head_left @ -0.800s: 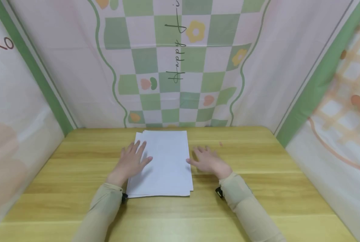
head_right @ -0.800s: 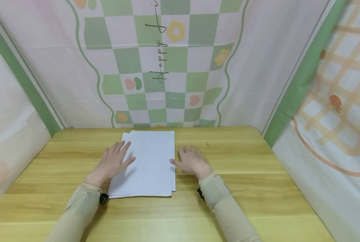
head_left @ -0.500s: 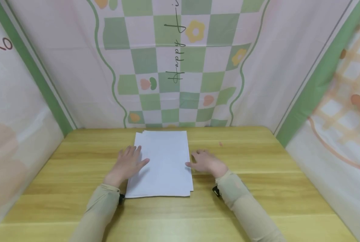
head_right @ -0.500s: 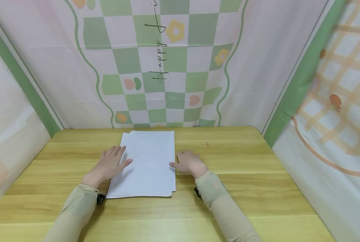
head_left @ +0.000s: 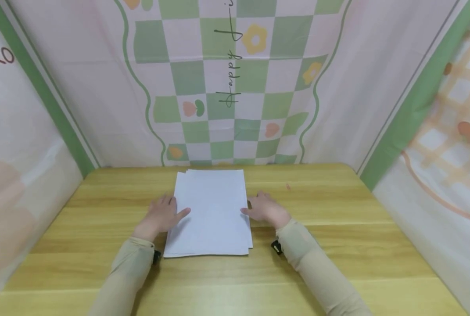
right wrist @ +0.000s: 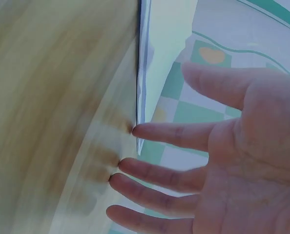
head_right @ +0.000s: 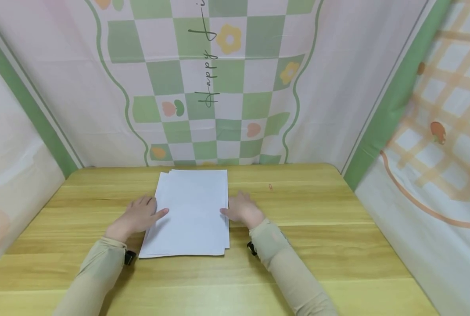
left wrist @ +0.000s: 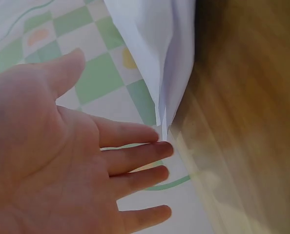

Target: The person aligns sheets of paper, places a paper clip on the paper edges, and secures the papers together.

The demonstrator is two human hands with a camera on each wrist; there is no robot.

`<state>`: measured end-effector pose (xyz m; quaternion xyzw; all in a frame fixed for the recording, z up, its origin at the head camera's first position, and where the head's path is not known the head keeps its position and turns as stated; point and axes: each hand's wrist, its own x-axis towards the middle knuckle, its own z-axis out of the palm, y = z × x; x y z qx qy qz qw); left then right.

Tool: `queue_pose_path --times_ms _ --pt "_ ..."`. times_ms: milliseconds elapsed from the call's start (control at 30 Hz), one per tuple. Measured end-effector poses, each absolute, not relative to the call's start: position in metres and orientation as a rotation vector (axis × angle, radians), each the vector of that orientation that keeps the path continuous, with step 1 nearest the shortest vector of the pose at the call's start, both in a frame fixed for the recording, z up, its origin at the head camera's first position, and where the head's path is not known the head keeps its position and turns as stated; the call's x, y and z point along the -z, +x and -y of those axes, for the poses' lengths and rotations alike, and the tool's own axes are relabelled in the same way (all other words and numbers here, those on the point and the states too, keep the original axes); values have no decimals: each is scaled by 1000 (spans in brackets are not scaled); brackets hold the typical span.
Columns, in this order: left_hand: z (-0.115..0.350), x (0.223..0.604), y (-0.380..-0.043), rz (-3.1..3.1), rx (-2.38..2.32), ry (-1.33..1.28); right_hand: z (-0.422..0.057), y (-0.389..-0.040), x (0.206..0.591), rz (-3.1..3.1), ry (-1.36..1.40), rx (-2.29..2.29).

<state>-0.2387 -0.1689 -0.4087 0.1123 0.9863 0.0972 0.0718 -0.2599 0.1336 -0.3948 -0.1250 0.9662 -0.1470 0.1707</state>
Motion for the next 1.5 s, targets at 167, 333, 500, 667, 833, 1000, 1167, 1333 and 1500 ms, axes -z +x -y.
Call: queue_pose_path --times_ms 167,333,500,667,833,1000,1167,1333,1500 --pt "173 407 -238 -2910 -325 292 -127 -264 394 -2769 -389 383" --pt "175 408 -238 -2865 -360 252 -122 -270 397 -2763 -433 326" --pt "176 407 -237 -2847 -389 215 -120 -275 400 -2748 -410 377" --pt "179 405 -239 -2844 -408 241 -119 -277 398 -2721 -336 509" --pt "182 405 -243 -2843 -395 276 -116 -279 395 -2706 -278 589" --pt "182 402 -243 -2826 -402 285 -116 -281 396 -2691 -244 640" --pt "181 402 -244 -2820 -422 285 -118 -280 396 -2673 -231 683" --pt "180 401 -245 -2825 -431 273 -119 -281 395 -2662 -227 729" --pt "180 403 -246 -2830 -418 285 -119 -282 394 -2648 -214 743"
